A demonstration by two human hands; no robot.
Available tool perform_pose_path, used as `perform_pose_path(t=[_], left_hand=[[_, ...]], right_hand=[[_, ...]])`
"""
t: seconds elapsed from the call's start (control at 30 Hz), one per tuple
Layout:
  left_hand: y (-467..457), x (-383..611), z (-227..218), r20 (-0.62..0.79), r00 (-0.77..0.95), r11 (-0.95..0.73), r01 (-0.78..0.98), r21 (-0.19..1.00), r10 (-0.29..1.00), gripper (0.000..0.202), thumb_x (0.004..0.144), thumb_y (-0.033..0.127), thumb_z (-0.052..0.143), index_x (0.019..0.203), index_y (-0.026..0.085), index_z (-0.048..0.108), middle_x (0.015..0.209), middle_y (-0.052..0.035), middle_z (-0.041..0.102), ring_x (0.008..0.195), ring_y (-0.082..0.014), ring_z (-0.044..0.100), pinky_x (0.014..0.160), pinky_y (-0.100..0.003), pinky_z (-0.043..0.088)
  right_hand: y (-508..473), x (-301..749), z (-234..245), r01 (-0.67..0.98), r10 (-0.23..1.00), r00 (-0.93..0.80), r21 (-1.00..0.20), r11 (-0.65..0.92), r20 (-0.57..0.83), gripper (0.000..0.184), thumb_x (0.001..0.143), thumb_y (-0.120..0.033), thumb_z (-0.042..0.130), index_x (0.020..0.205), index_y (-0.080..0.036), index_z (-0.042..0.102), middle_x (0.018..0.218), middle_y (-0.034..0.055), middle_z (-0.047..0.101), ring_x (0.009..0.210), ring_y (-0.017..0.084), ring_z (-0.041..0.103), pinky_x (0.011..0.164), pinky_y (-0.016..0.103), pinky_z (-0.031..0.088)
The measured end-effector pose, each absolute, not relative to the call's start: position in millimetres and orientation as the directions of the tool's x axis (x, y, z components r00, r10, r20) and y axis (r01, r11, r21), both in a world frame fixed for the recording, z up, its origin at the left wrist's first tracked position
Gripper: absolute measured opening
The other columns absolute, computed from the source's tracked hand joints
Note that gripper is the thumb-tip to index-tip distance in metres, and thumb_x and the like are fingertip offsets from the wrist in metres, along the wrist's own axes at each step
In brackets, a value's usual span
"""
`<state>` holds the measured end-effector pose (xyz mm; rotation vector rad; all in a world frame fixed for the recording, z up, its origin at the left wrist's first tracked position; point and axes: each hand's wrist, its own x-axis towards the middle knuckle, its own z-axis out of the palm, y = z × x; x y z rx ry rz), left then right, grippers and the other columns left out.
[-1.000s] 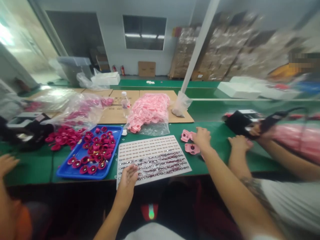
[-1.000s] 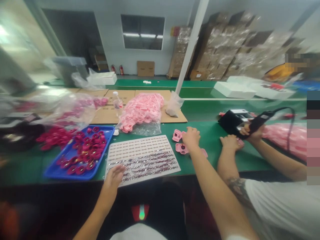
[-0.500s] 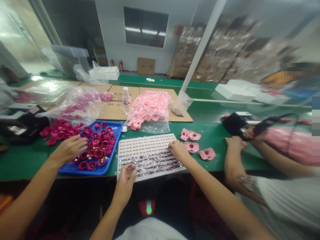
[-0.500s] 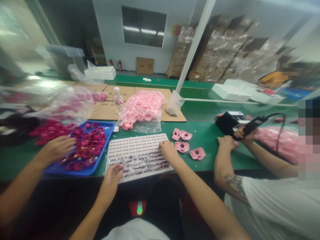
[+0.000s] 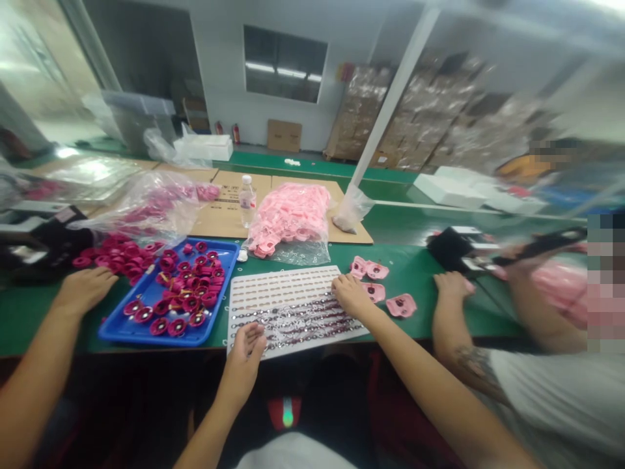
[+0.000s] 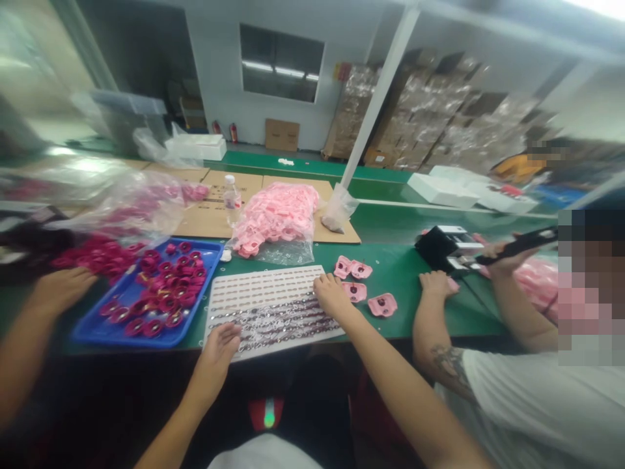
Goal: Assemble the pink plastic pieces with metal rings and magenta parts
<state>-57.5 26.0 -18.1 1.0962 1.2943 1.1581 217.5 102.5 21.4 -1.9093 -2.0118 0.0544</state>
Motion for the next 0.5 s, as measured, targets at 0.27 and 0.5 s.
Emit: perform_pose_path(t=[0.27,0.5], left_hand=[[31,-47,21,-0.099,-0.004,0.099,0.001,0.995,0.995,0.021,0.065,0.031,0.054,0.085,0.027,0.056,0.086,0.005,0.06,0.084,-0.0192,0.053,0.075,-0.034,0.04],[39,-25,67,-0.01,0.112,0.019,-0.082,0.996,0.994,0.015,0.071,0.03,0.048,0.08,0.022,0.057,0.068,0.0006,0.058,0.064,-0.0143,0.053,0.063,-0.027,0.041]], right_hand=[[71,170,63,0.908,0.957,-0.122,-0.36,0.215,0.264,0.02,0.083,-0.021,0.028,0.089,-0.017,0.046,0.082,0.0057,0.051,0.077,0.016,0.046,0.071,0.029,0.035],[32,115,95,0.749,0.934,-0.2,-0.569,0.34,0.296,0.015,0.08,-0.023,0.033,0.082,-0.022,0.048,0.081,0.008,0.051,0.08,0.022,0.046,0.075,0.038,0.033]])
